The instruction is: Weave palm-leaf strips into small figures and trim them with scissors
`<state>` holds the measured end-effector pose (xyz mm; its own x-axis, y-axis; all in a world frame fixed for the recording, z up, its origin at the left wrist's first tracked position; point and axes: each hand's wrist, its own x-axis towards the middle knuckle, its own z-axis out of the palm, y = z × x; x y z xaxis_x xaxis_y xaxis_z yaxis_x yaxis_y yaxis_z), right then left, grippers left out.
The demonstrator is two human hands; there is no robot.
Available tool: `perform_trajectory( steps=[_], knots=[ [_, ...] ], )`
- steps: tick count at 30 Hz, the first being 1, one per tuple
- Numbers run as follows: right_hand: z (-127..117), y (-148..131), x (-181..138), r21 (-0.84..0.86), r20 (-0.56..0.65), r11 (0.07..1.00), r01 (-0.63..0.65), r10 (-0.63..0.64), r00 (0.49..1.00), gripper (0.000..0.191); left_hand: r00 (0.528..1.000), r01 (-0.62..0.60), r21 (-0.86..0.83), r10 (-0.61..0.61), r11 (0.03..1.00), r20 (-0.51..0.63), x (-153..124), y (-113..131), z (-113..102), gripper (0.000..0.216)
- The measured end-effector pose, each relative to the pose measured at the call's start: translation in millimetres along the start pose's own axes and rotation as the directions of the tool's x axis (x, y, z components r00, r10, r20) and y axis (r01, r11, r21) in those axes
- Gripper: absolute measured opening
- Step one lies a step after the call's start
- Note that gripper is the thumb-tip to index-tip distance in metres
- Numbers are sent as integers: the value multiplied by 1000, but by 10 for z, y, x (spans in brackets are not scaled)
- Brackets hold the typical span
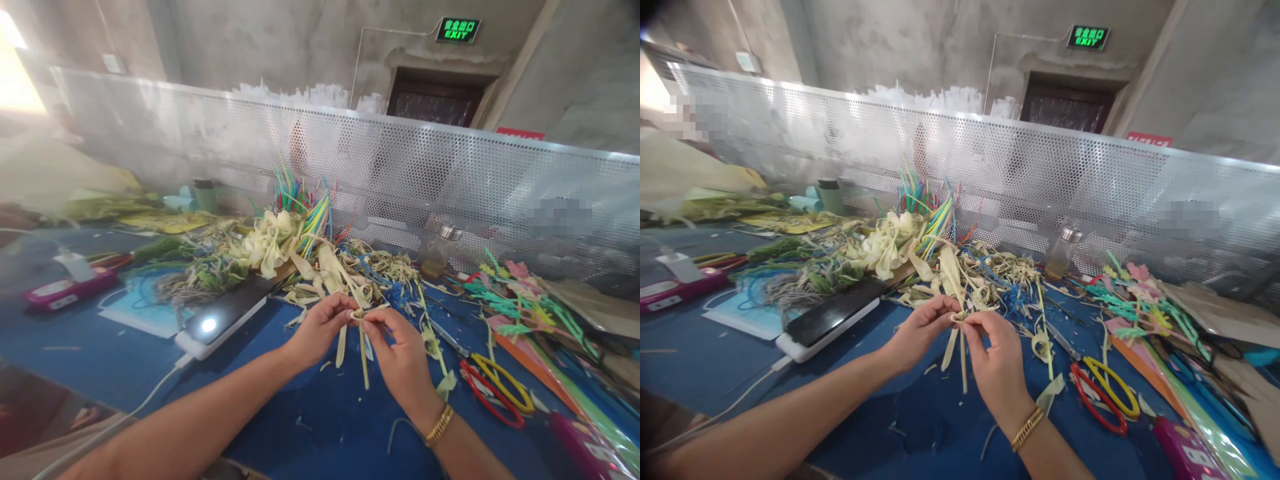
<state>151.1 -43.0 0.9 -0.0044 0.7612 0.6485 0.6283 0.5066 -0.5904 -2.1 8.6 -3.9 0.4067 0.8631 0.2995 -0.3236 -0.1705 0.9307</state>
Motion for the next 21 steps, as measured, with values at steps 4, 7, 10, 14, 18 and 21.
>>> perform_trajectory(
  steps=[4, 7, 10, 14, 18, 21],
  knots=[
    [31, -1, -22, 90, -14, 994, -66, 67, 998, 5, 1000, 12, 28, -12, 1000, -1, -3, -19, -11, 16],
    [17, -34, -13, 55, 8, 998, -33, 32, 999, 8, 999, 50, -19, -50, 999, 13, 0, -37, -6, 17],
    [-4, -72, 3, 8, -2, 1000, 20, -19, 1000, 12, 992, 126, -170, -122, 977, 34, 3, -49, 5, 17],
    [-23, -104, 2, -41, -11, 996, 78, -79, 997, 20, 974, 225, -339, -215, 914, 65, -1, -56, 7, 17],
    [-31, -108, -9, -130, -28, 984, 119, -124, 992, 17, 968, 249, -379, -241, 891, 68, -15, -51, 2, 20],
    [-33, -101, -4, -180, -63, 973, 147, -161, 985, 13, 973, 231, -352, -222, 907, 66, -32, -27, 9, 18]
  ],
)
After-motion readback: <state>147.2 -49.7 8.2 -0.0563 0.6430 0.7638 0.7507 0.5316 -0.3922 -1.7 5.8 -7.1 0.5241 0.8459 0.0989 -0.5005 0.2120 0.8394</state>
